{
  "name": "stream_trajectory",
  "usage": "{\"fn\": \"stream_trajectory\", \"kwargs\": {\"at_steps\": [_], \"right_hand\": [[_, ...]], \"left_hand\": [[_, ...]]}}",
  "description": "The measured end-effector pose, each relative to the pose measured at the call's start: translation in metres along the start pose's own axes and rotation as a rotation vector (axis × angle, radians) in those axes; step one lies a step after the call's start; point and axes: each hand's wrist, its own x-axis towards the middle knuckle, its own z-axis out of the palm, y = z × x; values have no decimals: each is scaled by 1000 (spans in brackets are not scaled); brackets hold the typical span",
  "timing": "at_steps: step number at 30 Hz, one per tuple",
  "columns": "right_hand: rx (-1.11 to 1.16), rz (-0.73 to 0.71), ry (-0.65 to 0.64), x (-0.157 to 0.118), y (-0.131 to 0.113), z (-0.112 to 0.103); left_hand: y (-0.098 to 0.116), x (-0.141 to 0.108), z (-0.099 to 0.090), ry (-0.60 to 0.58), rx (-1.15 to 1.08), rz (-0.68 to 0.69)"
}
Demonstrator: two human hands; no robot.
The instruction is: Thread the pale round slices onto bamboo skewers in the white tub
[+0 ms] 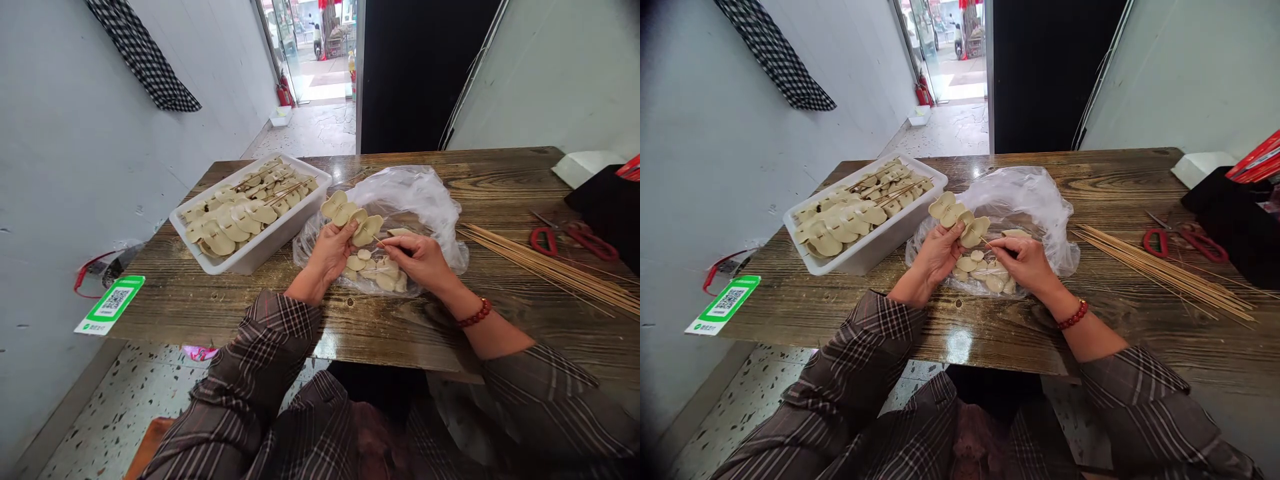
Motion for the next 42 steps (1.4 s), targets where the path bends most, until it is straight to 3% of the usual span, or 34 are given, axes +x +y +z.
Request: {"fn": "stream_trajectory", "kwargs": {"at_steps": [12,18,27,42], "right_hand": [[26,-14,16,1,-1,-1],[15,-13,-12,0,-2,-1],[37,9,-58,-1,1,-1],[9,15,-45,2,1,-4]], "left_hand": [[1,-1,1,-45,14,-96],[19,6,-12,59,-52,30],[17,13,-22,23,65,128],[5,13,-15,-41,98,87]]}}
